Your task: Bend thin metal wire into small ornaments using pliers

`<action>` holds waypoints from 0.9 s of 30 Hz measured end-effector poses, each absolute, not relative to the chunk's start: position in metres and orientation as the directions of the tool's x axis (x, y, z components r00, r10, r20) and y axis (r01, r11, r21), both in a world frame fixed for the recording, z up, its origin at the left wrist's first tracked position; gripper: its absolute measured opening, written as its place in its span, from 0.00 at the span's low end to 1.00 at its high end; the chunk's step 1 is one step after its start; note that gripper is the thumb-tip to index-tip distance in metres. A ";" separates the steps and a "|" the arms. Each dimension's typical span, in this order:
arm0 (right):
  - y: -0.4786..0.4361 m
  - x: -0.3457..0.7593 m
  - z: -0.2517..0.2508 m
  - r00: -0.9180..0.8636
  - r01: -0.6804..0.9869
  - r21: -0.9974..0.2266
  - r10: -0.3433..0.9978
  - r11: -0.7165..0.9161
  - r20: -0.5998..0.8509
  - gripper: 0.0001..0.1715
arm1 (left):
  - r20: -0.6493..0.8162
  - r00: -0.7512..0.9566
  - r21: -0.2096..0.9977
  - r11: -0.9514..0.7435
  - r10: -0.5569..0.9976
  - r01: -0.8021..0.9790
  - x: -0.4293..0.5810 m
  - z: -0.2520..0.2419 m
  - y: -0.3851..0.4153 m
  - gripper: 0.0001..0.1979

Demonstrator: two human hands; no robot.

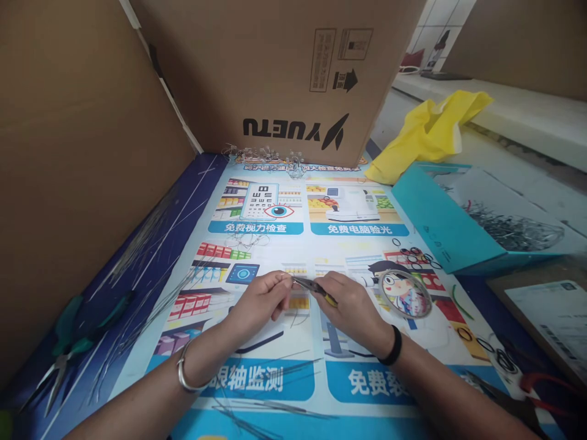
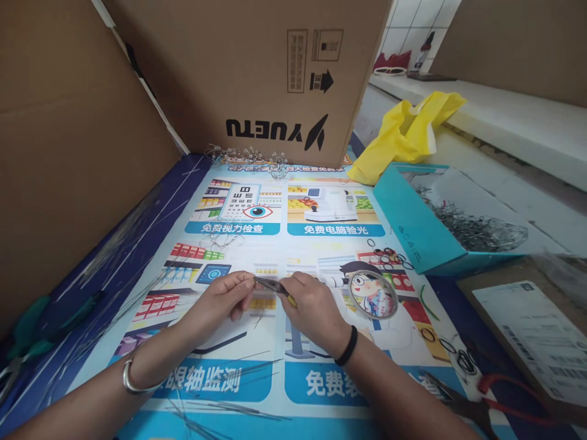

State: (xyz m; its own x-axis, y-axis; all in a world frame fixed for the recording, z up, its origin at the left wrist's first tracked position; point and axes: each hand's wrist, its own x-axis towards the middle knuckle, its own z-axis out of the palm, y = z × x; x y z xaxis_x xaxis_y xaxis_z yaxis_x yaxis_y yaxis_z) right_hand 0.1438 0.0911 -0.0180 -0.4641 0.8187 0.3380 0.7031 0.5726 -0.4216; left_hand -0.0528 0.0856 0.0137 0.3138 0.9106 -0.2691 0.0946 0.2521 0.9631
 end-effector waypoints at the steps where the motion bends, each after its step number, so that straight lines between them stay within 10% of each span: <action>1: 0.091 0.144 -0.018 -0.463 0.700 -0.429 0.820 0.571 0.337 0.07 | -0.286 0.338 0.957 0.285 0.897 0.055 -0.053 0.014 0.086 0.15; 27: 0.092 0.144 -0.019 -0.460 0.667 -0.471 0.816 0.577 0.350 0.05 | -0.261 0.315 0.965 0.256 0.913 0.059 -0.058 0.015 0.088 0.10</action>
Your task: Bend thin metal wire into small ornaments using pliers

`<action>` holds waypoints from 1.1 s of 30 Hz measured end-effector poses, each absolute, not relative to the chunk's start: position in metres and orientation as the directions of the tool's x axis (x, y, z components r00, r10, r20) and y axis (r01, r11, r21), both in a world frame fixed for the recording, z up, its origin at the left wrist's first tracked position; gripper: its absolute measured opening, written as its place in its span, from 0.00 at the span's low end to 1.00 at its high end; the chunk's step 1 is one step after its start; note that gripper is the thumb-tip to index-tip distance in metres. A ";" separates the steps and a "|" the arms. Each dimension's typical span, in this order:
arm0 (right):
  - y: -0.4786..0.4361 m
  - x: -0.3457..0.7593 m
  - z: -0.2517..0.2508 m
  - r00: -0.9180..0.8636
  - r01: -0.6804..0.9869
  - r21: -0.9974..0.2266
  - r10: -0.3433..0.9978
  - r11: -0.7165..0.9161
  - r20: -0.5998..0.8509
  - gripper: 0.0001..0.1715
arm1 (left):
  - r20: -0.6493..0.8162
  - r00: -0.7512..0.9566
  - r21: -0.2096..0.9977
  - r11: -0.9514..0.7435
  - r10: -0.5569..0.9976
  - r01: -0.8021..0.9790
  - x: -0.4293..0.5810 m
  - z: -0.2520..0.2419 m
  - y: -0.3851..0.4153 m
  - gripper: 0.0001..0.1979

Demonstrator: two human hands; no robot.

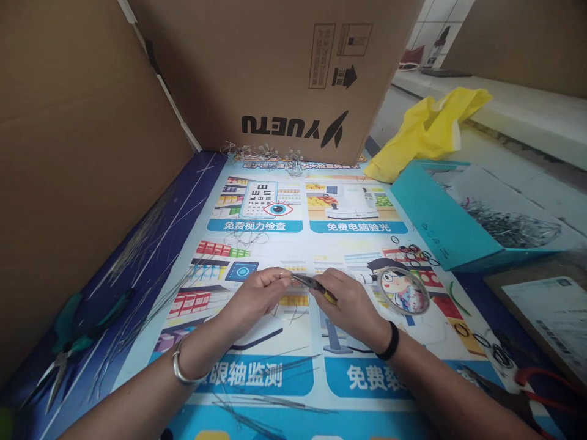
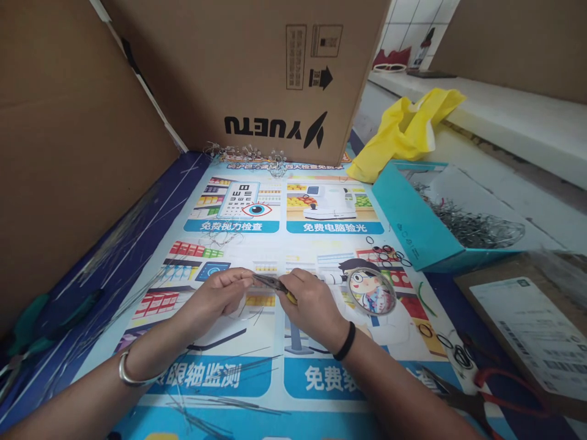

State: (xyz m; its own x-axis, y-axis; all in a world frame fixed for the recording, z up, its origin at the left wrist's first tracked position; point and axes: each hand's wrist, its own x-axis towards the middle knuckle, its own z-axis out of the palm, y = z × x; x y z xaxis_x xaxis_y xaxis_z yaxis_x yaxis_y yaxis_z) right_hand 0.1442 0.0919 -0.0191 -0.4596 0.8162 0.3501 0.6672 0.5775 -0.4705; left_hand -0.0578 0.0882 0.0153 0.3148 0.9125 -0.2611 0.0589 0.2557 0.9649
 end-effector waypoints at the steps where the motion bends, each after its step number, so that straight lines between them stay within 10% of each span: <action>1: 0.092 0.144 -0.019 -0.460 0.666 -0.474 0.817 0.576 0.347 0.05 | -0.253 0.302 0.967 0.237 0.919 0.091 -0.058 0.016 0.089 0.10; 13: 0.095 0.147 -0.016 -0.468 0.661 -0.460 0.805 0.593 0.365 0.05 | -0.126 0.264 0.927 0.019 0.956 0.374 -0.065 0.013 0.097 0.12; 33: 0.093 0.142 -0.008 -0.526 0.819 -0.051 0.784 0.571 0.330 0.05 | -0.049 0.259 0.872 -0.085 0.965 0.482 -0.059 0.009 0.091 0.11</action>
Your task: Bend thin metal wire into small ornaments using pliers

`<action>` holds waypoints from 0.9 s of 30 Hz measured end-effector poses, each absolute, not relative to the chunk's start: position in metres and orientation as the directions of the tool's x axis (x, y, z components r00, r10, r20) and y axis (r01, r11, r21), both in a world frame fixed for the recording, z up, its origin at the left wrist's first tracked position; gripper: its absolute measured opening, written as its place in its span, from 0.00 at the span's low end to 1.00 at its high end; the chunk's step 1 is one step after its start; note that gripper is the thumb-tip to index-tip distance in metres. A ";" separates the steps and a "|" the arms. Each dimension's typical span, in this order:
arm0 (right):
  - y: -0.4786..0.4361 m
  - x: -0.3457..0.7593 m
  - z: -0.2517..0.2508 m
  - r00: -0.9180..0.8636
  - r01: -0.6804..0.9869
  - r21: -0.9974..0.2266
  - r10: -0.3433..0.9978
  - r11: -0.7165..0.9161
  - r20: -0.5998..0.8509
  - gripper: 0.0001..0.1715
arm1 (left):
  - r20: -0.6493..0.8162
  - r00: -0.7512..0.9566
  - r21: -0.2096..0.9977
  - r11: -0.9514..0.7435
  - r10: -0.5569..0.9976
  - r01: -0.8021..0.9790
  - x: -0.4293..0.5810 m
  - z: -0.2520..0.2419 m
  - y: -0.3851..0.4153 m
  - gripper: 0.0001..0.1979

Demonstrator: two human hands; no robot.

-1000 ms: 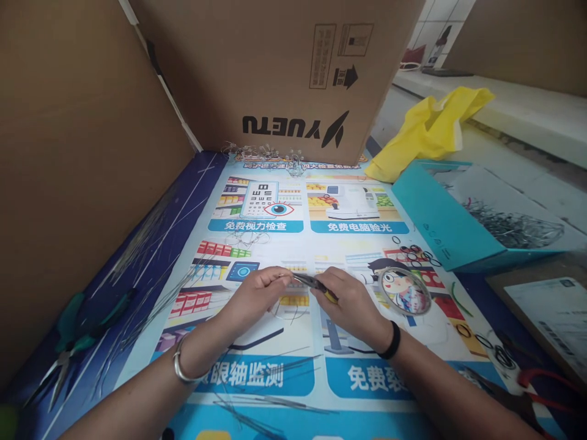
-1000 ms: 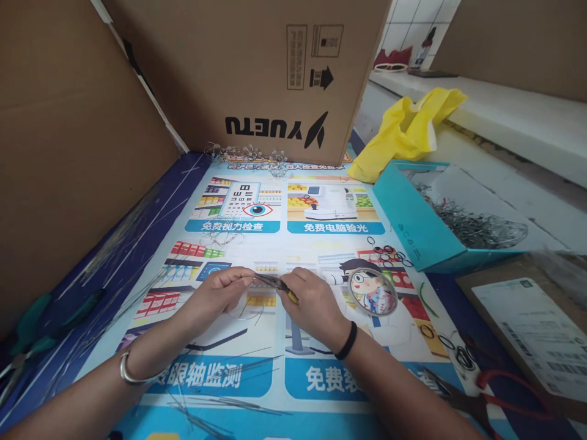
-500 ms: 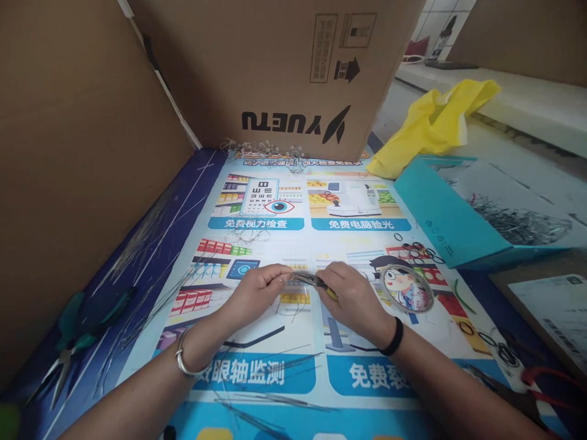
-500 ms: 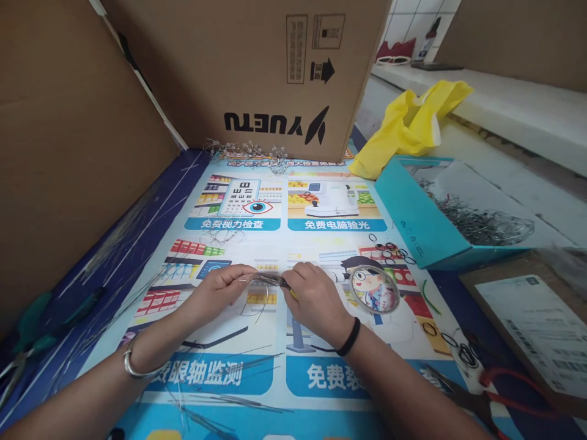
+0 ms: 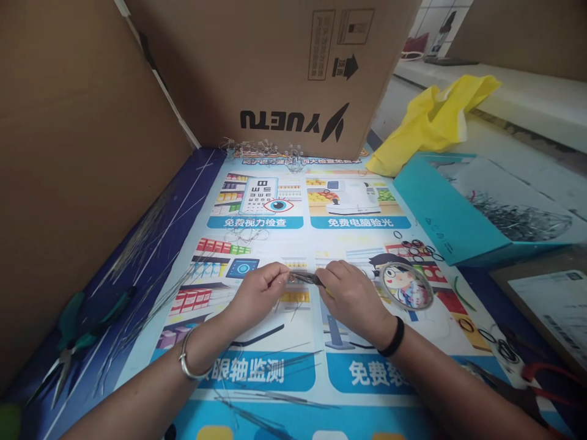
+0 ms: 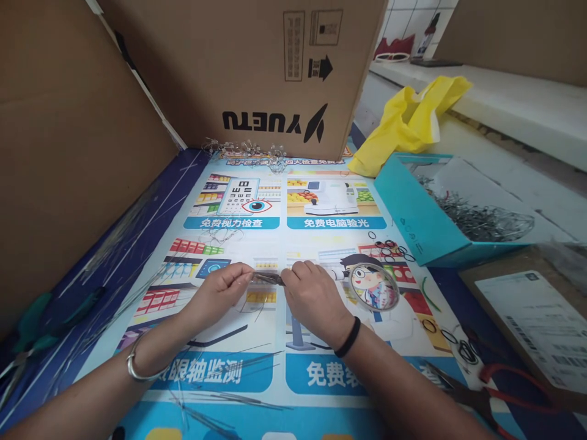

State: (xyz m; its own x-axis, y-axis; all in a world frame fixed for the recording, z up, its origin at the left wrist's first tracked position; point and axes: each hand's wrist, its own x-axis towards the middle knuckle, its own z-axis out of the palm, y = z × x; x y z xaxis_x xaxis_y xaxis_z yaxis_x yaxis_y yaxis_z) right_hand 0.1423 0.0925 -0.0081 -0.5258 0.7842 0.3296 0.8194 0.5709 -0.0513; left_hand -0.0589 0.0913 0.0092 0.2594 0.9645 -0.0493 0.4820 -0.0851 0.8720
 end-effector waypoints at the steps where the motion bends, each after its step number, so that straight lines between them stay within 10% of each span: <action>1: 0.092 0.142 -0.008 -0.525 0.819 -0.051 0.783 0.571 0.333 0.05 | -0.025 0.253 0.860 -0.108 0.967 0.499 -0.058 0.009 0.090 0.11; 27: 0.090 0.144 -0.010 -0.550 0.737 -0.175 0.730 0.653 0.406 0.07 | 0.190 0.258 0.729 -0.312 0.947 0.609 -0.055 0.014 0.070 0.09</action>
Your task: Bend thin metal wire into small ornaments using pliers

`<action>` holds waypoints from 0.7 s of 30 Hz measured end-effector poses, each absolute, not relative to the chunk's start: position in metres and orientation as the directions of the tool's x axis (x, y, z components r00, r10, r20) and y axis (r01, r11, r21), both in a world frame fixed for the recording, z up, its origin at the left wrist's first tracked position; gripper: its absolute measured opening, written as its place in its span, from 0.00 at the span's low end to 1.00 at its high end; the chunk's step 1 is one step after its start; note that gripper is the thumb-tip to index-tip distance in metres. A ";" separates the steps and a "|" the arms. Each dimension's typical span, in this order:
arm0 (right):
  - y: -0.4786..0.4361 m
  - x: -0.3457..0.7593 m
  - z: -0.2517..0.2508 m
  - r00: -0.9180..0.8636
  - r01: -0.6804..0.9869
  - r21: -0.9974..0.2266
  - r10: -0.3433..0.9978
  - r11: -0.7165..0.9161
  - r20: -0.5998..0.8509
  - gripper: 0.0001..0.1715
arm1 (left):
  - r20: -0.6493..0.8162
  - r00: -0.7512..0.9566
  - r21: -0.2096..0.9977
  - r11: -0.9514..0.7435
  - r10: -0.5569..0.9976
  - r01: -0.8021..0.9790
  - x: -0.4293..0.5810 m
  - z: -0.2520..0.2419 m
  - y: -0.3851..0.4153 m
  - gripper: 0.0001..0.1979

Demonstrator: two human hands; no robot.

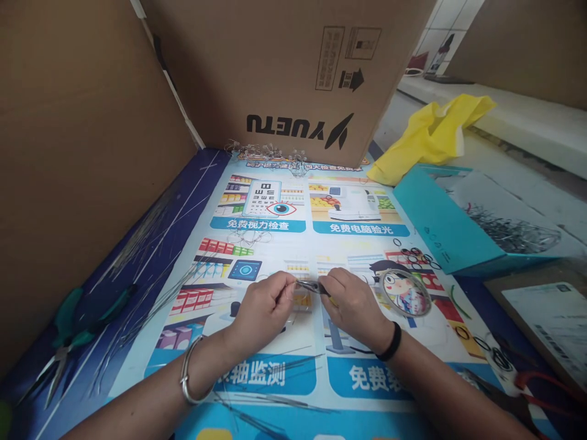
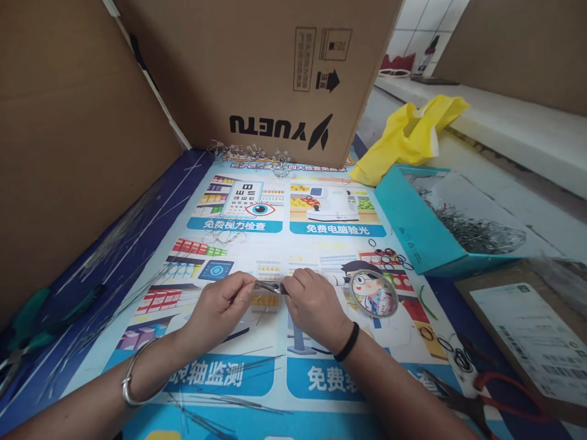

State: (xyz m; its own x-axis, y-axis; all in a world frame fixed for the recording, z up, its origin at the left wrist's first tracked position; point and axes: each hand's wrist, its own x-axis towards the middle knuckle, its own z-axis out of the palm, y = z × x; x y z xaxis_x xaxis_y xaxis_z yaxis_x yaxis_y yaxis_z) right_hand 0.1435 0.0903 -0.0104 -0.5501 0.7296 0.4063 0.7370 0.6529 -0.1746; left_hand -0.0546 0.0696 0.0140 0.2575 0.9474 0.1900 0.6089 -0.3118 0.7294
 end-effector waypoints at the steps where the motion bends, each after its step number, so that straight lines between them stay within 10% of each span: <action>1: 0.090 0.143 -0.010 -0.551 0.736 -0.178 0.730 0.653 0.405 0.07 | 0.189 0.257 0.726 -0.311 0.948 0.613 -0.055 0.015 0.070 0.09; 21: 0.090 0.143 -0.013 -0.542 0.716 -0.235 0.735 0.658 0.408 0.09 | 0.191 0.249 0.733 -0.307 0.950 0.608 -0.054 0.016 0.070 0.09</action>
